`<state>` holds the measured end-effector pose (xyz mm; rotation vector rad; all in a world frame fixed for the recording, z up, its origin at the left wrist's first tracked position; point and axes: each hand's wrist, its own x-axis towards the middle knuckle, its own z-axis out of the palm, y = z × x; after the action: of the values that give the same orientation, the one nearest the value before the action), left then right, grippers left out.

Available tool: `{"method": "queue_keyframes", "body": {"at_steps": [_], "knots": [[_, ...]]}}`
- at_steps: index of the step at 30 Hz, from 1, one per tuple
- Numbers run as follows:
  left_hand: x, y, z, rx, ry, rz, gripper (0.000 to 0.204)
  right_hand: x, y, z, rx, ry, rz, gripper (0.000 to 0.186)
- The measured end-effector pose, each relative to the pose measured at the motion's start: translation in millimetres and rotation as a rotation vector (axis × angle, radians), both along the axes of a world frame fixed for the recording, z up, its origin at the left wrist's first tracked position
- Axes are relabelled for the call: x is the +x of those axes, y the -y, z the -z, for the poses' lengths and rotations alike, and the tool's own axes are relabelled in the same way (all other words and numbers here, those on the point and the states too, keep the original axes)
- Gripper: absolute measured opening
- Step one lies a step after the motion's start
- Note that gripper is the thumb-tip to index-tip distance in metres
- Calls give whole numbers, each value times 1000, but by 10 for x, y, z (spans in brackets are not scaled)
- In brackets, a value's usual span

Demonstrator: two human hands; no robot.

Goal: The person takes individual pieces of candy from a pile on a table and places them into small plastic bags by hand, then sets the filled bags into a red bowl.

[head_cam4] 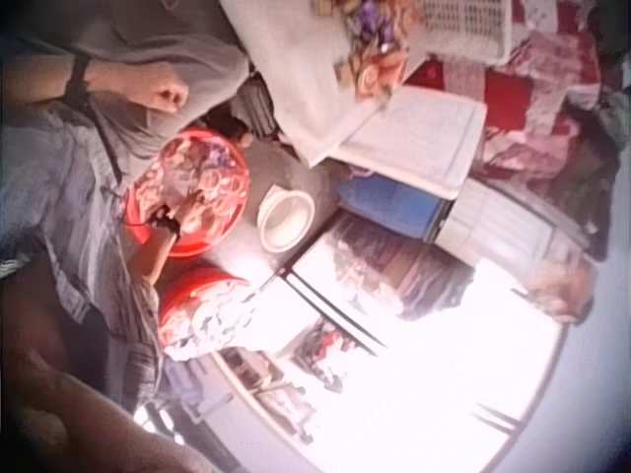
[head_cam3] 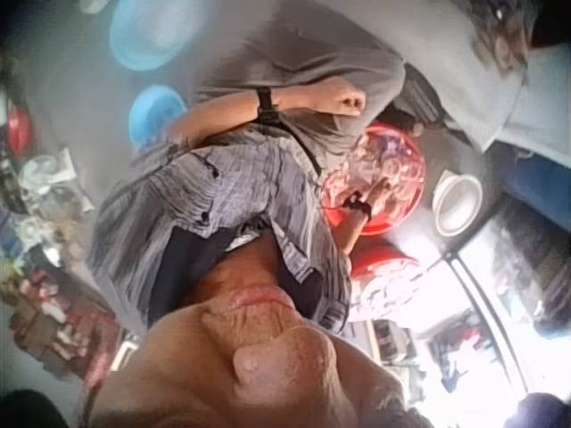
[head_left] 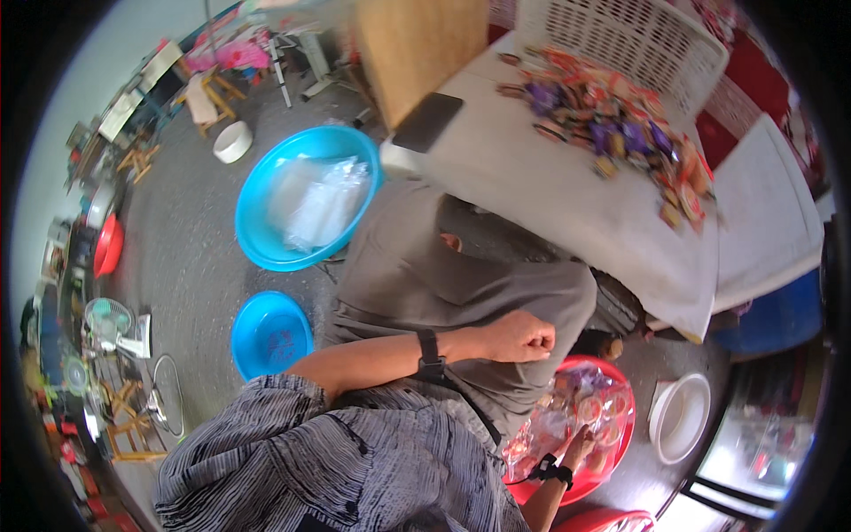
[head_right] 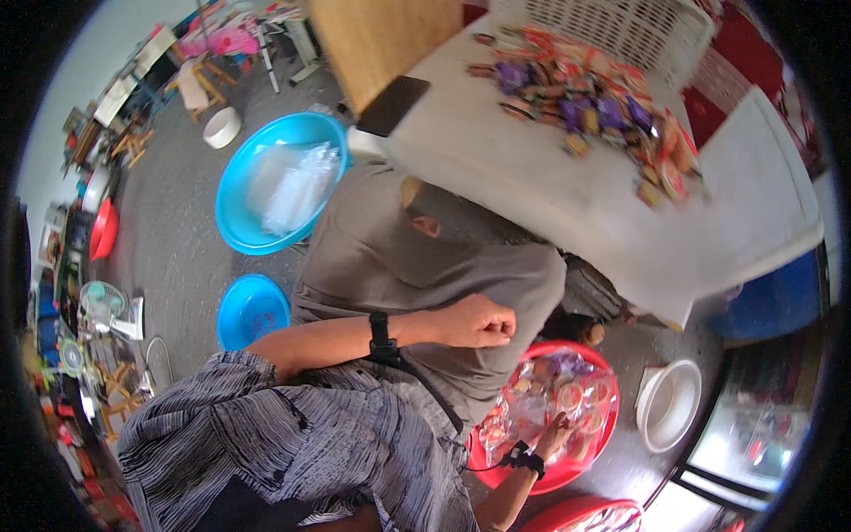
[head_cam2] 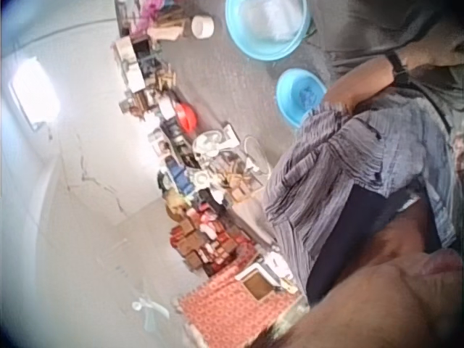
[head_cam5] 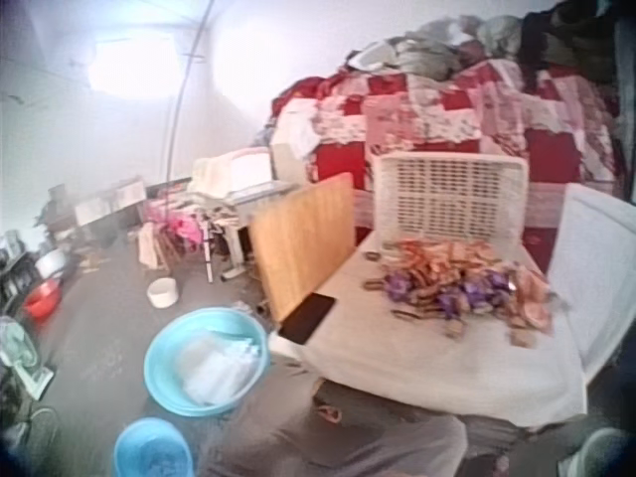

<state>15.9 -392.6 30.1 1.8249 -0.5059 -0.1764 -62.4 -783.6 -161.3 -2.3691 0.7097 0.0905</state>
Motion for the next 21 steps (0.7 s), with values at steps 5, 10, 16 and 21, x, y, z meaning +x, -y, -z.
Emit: {"method": "queue_keyframes", "body": {"at_steps": [5, 10, 16, 21], "knots": [[51, -502, -211, -90, 48, -63, 12, 750, -326, -674, -45, 652, -279, 32], [-15, -1859, -435, 5, 62, -455, 15, 1167, -1243, -1753, 8, 630, -361, 28], [-220, -3554, 37, 648, -43, -964, 19, 1386, -2154, -2142, 115, 694, -603, 21], [-243, -3669, 230, 957, -298, -986, 22, 1482, -2520, -2087, 208, 702, -694, 17]]}}
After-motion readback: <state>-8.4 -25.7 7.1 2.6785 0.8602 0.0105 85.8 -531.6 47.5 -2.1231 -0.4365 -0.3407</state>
